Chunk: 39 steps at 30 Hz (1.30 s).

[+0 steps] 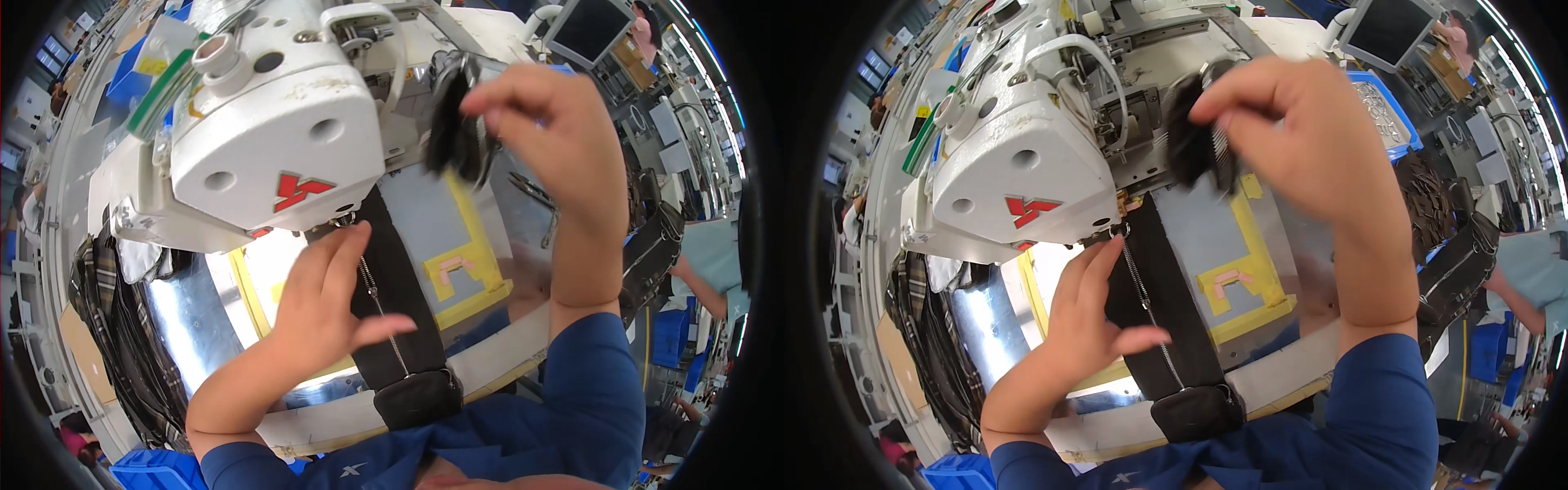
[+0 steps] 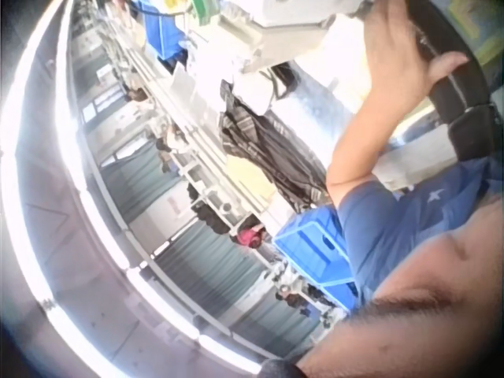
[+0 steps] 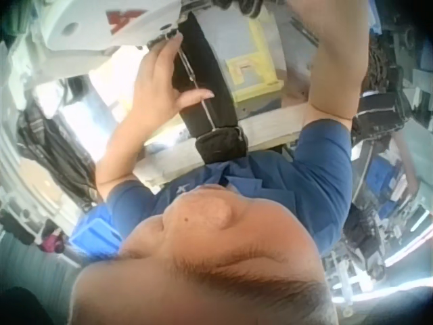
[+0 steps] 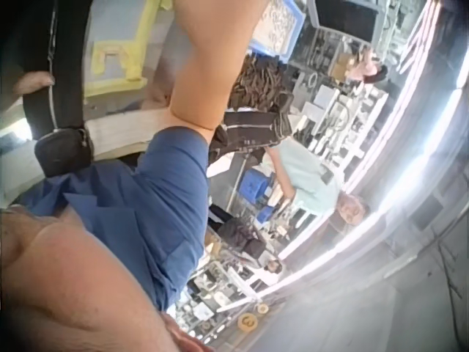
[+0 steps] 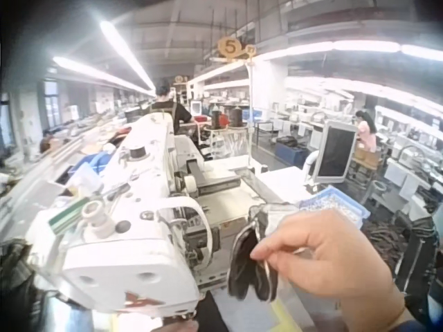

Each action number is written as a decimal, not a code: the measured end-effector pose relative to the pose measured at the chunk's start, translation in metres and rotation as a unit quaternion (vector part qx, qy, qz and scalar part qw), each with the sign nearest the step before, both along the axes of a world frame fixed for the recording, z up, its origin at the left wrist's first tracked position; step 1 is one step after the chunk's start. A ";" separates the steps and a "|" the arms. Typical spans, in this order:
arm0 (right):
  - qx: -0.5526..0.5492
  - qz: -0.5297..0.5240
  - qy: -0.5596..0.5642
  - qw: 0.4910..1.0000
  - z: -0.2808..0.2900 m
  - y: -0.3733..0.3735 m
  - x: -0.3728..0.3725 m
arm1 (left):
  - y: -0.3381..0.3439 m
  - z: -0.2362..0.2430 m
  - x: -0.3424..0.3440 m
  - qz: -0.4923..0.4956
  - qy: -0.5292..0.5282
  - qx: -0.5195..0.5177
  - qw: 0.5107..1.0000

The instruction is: The person aligns a zipper onto a dark fabric pouch and sews it using an industrial sewing machine. They guide the fabric under the needle, stitch along the zipper, and trim excess threads. The person repeats this process for multiple pouches, handling them one at a time.

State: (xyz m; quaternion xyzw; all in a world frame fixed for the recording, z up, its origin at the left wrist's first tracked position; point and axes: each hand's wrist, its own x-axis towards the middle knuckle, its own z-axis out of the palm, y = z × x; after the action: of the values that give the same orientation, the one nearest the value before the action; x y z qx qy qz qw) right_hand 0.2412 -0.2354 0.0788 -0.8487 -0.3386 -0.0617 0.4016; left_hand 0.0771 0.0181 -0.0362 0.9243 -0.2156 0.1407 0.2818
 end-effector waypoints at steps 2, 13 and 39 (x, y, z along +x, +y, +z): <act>0.037 0.113 0.052 0.992 -0.005 0.017 -0.027 | -0.007 0.010 -0.009 -0.006 -0.073 -0.105 0.992; -0.026 0.247 -0.071 0.966 -0.056 0.050 -0.048 | 0.019 0.021 -0.012 0.060 0.014 -0.320 0.945; -0.014 0.282 -0.111 0.953 -0.122 0.060 -0.043 | 0.036 -0.028 -0.003 0.049 0.099 -0.317 0.942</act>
State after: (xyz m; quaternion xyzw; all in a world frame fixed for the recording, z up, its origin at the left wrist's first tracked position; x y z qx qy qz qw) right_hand 0.1986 -0.1751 -0.0435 -0.7117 -0.6078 -0.0351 0.3505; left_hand 0.0744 0.0544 -0.0640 0.8056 -0.0851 0.1238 0.5731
